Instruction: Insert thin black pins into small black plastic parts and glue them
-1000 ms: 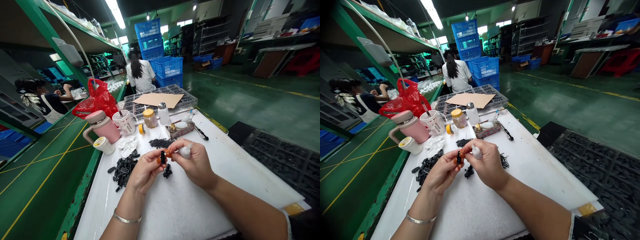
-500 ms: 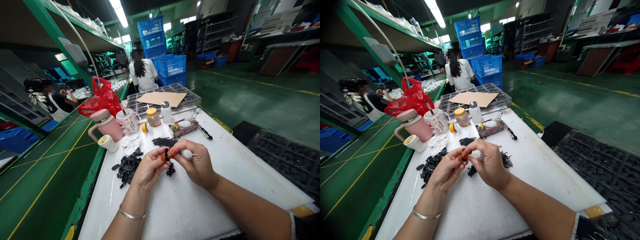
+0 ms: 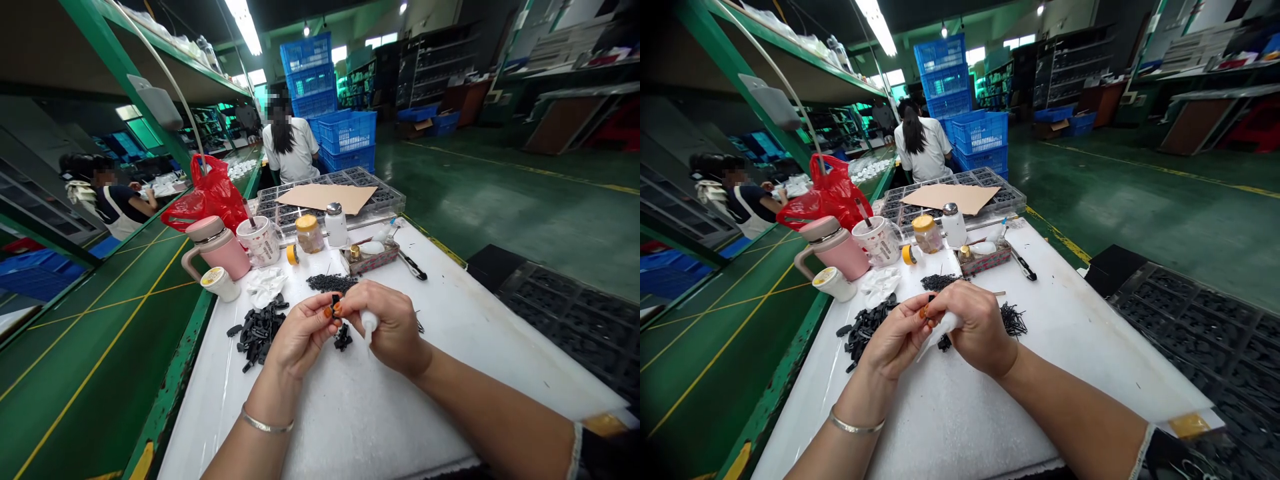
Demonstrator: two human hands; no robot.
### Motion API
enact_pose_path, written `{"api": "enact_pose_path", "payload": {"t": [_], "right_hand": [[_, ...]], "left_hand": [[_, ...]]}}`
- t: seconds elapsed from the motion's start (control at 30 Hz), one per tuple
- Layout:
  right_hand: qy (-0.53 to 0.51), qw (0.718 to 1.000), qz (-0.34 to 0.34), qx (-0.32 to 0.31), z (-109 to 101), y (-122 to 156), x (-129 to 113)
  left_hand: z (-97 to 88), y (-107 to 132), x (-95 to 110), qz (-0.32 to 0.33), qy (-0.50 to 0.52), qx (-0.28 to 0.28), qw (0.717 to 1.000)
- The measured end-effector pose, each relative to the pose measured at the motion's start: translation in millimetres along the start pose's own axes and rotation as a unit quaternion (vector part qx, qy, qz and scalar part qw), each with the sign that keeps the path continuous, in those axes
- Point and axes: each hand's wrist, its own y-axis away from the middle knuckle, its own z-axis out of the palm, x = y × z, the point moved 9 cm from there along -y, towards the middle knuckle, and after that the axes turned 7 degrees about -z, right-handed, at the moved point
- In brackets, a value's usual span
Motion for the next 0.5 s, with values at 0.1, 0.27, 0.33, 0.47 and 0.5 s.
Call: {"api": "enact_pose_path", "payload": {"t": [0.1, 0.27, 0.33, 0.47, 0.5], "right_hand": [[-0.007, 1.000, 0.019, 0.007, -0.4, 1.6, 3.5], [-0.002, 1.000, 0.004, 0.014, 1.0, 3.3, 1.7], [-0.005, 1.000, 0.002, 0.003, 3.7, 3.0, 1.8], [0.003, 0.997, 0.045, -0.055, 13.3, 3.5, 11.4], [0.009, 0.996, 0.057, -0.064, 14.3, 4.0, 14.1]], "left_hand": [[1.3, 1.3, 0.0, -0.007, -0.005, -0.001, 1.000], [3.7, 1.4, -0.5, -0.012, -0.002, -0.012, 1.000], [2.6, 0.9, 0.4, -0.006, 0.000, -0.007, 1.000], [-4.0, -0.7, 3.2, 0.010, 0.012, 0.015, 1.000], [-5.4, -0.9, 3.6, 0.013, 0.015, 0.018, 1.000]]}}
